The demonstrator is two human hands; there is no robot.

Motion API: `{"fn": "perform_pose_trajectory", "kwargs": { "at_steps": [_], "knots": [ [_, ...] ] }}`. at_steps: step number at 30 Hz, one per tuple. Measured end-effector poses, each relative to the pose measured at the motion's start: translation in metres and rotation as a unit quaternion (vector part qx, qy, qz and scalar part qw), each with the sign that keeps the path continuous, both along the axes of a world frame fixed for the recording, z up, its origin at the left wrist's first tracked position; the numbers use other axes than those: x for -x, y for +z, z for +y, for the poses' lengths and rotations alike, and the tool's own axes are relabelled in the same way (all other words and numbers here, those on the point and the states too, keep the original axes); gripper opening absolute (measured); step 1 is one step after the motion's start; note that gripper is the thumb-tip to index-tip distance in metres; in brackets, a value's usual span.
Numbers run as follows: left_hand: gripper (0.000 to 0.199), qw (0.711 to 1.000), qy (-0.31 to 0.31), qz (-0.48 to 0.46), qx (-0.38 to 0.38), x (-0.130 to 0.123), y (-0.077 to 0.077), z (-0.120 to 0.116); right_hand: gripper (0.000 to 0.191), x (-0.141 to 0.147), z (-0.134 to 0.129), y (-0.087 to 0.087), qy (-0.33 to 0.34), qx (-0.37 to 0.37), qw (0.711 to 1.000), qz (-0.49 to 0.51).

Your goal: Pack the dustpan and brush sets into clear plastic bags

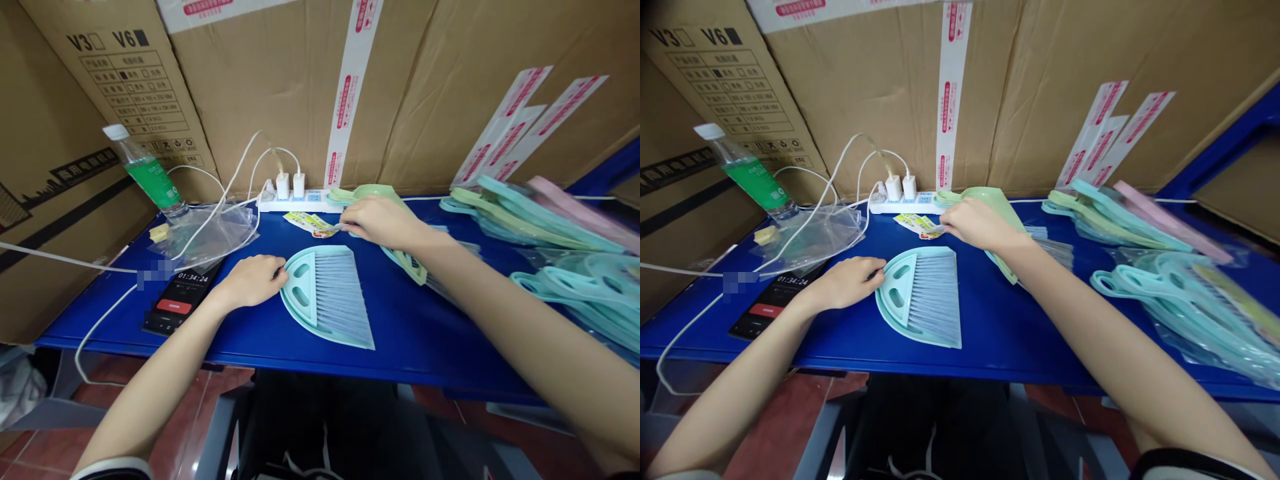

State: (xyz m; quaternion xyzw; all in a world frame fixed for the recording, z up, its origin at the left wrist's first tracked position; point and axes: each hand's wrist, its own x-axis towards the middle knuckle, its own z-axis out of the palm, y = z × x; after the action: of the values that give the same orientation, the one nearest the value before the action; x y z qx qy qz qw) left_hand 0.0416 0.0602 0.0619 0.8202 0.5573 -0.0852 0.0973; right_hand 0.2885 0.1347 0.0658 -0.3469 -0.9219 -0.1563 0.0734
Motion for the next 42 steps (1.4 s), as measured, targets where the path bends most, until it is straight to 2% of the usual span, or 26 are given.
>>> {"fn": "perform_pose_trajectory", "kwargs": {
  "at_steps": [3, 6, 8, 12, 17, 19, 22, 24, 26, 29, 34, 38, 42],
  "knots": [
    [0.026, 1.000, -0.001, -0.002, -0.002, 0.000, 0.001, 0.000, 0.028, -0.009, -0.017, 0.008, -0.003, -0.002, 0.999, 0.052],
    [0.024, 1.000, -0.001, -0.003, -0.003, -0.001, 0.002, -0.001, 0.028, -0.014, -0.041, 0.009, 0.019, 0.014, 0.991, 0.129],
    [0.024, 1.000, -0.001, -0.002, -0.003, -0.002, 0.002, -0.001, 0.031, -0.014, -0.058, 0.004, 0.046, 0.030, 0.986, 0.160],
    [0.024, 1.000, -0.006, -0.003, -0.005, -0.002, 0.000, 0.000, 0.032, -0.011, -0.086, -0.011, 0.066, 0.073, 0.982, 0.159],
    [0.026, 1.000, -0.010, -0.005, -0.007, -0.003, -0.002, 0.001, 0.032, -0.007, -0.104, -0.022, 0.067, 0.099, 0.977, 0.177],
    [0.025, 1.000, -0.007, -0.003, -0.004, -0.003, -0.002, 0.001, 0.031, -0.007, -0.105, -0.024, 0.047, 0.068, 0.976, 0.200],
    [0.024, 1.000, -0.006, -0.005, 0.000, -0.004, -0.001, 0.001, 0.028, -0.008, -0.104, -0.026, 0.001, -0.030, 0.970, 0.242],
    [0.023, 1.000, -0.007, -0.008, 0.001, -0.004, -0.001, 0.001, 0.025, -0.008, -0.104, -0.026, -0.006, -0.097, 0.966, 0.238],
    [0.023, 1.000, -0.008, -0.010, 0.002, -0.004, -0.002, 0.001, 0.026, -0.005, -0.105, -0.026, 0.030, -0.140, 0.969, 0.200],
    [0.024, 1.000, -0.012, -0.008, 0.002, -0.004, -0.002, 0.001, 0.032, 0.003, -0.109, -0.025, 0.111, -0.154, 0.971, 0.148],
    [0.024, 1.000, -0.014, -0.008, -0.003, -0.004, -0.002, 0.002, 0.043, 0.015, -0.114, -0.028, 0.166, -0.112, 0.973, 0.111],
    [0.024, 1.000, -0.016, -0.013, -0.002, -0.003, -0.002, 0.002, 0.033, 0.015, -0.117, -0.032, 0.171, -0.028, 0.978, 0.117],
    [0.024, 1.000, -0.017, -0.014, -0.003, -0.003, -0.002, 0.002, 0.023, 0.010, -0.119, -0.030, 0.167, 0.094, 0.971, 0.146]
  ]
}}
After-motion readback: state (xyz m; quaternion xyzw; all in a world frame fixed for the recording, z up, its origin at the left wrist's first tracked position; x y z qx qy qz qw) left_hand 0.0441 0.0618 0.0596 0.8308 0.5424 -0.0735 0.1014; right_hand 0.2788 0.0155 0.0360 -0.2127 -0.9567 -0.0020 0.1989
